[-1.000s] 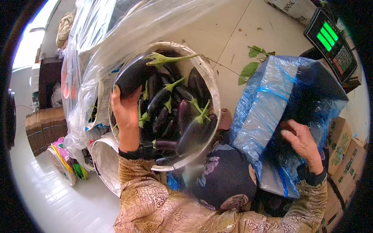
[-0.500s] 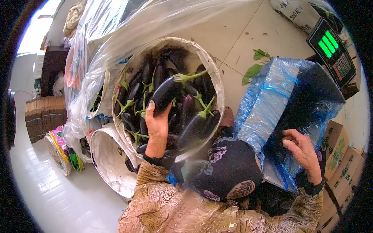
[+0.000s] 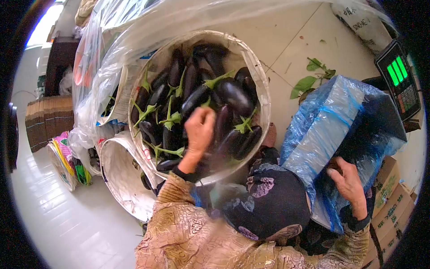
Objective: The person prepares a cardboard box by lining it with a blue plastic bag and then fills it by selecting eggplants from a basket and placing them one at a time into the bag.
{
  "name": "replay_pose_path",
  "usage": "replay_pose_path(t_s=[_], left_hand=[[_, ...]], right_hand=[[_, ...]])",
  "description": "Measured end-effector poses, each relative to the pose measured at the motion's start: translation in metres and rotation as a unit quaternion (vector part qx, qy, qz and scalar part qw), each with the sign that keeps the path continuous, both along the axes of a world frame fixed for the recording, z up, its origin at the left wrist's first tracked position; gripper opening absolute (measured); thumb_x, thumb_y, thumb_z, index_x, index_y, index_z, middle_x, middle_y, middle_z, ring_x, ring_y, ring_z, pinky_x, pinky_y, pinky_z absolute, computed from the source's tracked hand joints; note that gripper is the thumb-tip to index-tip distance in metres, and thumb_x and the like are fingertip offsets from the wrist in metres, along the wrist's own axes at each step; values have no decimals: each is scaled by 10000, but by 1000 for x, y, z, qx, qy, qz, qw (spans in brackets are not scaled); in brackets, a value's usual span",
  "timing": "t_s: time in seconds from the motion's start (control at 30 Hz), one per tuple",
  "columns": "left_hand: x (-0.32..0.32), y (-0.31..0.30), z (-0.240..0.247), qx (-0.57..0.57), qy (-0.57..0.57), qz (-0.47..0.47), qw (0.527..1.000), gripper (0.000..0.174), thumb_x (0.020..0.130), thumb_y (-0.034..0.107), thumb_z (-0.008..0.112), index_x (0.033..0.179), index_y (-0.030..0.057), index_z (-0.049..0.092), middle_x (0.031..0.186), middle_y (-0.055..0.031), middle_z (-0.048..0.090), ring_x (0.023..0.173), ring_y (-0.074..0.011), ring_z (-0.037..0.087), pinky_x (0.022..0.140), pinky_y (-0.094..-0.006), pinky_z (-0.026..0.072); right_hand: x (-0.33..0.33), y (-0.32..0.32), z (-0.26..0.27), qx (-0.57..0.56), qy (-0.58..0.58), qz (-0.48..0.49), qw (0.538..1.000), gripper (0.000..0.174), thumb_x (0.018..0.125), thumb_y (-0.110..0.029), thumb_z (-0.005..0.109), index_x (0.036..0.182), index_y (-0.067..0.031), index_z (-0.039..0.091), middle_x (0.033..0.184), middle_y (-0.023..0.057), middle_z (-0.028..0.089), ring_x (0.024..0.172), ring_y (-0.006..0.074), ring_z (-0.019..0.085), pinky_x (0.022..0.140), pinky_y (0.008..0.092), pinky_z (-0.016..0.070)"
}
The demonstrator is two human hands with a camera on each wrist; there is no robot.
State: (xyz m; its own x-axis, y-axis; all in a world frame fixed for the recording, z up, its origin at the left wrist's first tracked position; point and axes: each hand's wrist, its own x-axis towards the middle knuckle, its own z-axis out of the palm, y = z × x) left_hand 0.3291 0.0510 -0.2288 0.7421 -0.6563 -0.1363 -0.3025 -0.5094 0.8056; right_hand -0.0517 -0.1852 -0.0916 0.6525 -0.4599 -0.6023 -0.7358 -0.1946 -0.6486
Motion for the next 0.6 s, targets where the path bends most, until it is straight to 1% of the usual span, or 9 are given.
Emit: replay_pose_path(t_s=[0.07,0.13,0.17,0.33,0.37,0.4,0.47,0.53,0.6], left_hand=[[33,-11,24,38,-374,-29,926,571,754,192,735,1253,22,513,1181,-169,574,1018,-384,564,852,-486,476],[68,0,-2,169,-364,-62,914,620,727,193,756,1270,26,507,1208,-162,560,1113,-382,502,916,-502,437],[77,10,-24,258,-296,-72,917,632,736,216,750,1287,31,502,1217,-174,542,1085,-386,517,897,-491,451],[53,5,-27,230,-268,-32,935,606,798,289,698,1303,26,493,1211,-220,543,1072,-370,554,817,-490,503],[41,-1,-16,113,43,76,990,532,851,317,659,1275,32,508,1166,-188,578,1017,-322,591,755,-447,532],[30,-6,-8,-19,348,175,921,469,905,345,620,1246,38,524,1121,-156,613,962,-275,627,693,-404,560],[10,-17,-6,-83,490,170,851,389,962,344,531,1184,25,541,1021,-106,641,828,-208,656,599,-334,568],[-4,-40,-10,-98,444,141,880,409,975,332,516,1201,-9,531,1032,-117,648,862,-239,670,696,-335,568],[-5,-63,-43,-165,228,69,957,478,977,341,517,1278,-30,500,1076,-128,642,989,-289,637,831,-370,531]], right_hand=[[2,1,-2,-6,11,-1,1000,297,864,-190,598,1029,56,583,871,204,654,816,286,649,756,350,488],[4,0,-9,-4,35,-3,999,302,845,-169,594,1034,66,584,909,232,659,852,313,662,770,365,491],[4,1,-12,-5,35,-3,999,302,845,-169,594,1034,66,584,909,232,659,852,313,662,770,365,491],[11,6,-7,6,13,-12,1000,316,829,-161,581,1041,73,591,960,249,660,918,372,656,796,391,486],[10,6,-9,7,14,-10,1000,316,829,-161,581,1041,73,591,960,249,660,918,372,656,796,391,486],[9,6,-11,-1,19,-10,1000,323,824,-158,572,1044,77,589,974,256,658,933,388,649,805,394,483],[11,5,-11,-9,23,-9,1000,330,819,-155,562,1048,81,587,988,262,656,947,405,643,814,398,480],[18,4,-9,1,42,13,999,355,811,-155,544,1068,88,579,1008,276,649,970,433,627,832,404,474],[16,4,-14,1,36,23,999,364,809,-156,540,1075,89,576,1015,279,647,977,436,624,834,405,473]])
